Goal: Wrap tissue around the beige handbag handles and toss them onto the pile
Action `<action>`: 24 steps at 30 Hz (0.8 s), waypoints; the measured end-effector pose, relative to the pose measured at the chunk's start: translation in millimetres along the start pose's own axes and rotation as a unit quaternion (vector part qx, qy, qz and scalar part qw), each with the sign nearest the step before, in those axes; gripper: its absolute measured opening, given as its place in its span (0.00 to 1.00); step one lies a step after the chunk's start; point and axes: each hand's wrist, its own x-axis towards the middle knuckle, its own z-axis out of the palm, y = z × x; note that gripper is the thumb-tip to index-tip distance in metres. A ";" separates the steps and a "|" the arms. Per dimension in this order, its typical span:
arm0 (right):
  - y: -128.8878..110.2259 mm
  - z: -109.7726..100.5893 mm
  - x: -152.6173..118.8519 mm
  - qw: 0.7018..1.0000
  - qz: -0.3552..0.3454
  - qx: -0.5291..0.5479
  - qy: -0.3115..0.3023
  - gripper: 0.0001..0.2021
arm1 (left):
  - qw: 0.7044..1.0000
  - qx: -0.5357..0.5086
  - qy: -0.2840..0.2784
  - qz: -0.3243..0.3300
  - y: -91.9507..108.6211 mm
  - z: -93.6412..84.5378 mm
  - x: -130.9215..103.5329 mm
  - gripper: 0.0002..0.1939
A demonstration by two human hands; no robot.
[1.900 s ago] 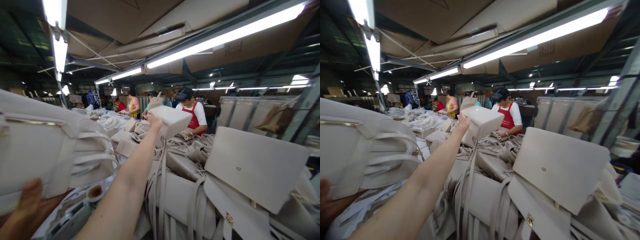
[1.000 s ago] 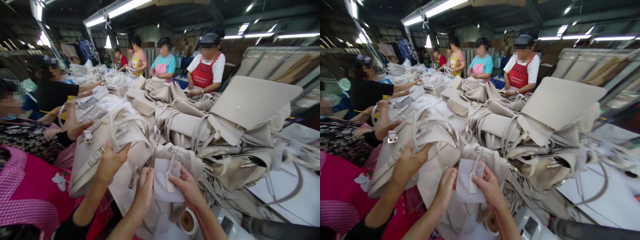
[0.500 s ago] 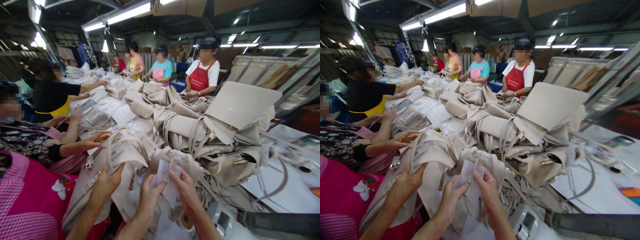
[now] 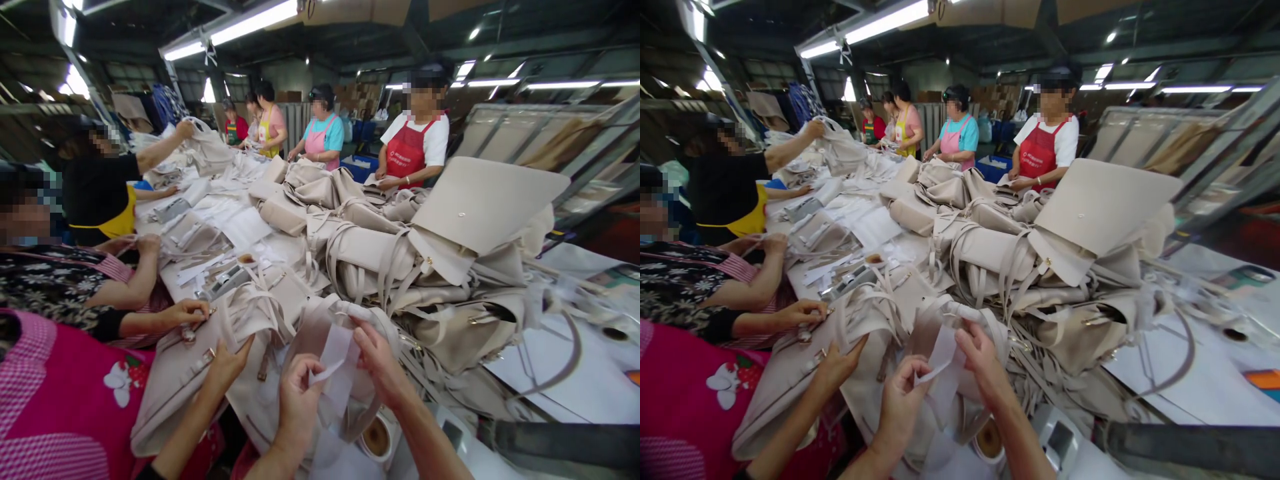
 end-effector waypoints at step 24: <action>-2.8 -16.5 -3.9 0.999 -0.011 0.041 0.032 0.30 | 0.958 -0.018 -0.240 -0.155 35.5 35.1 54.8 0.10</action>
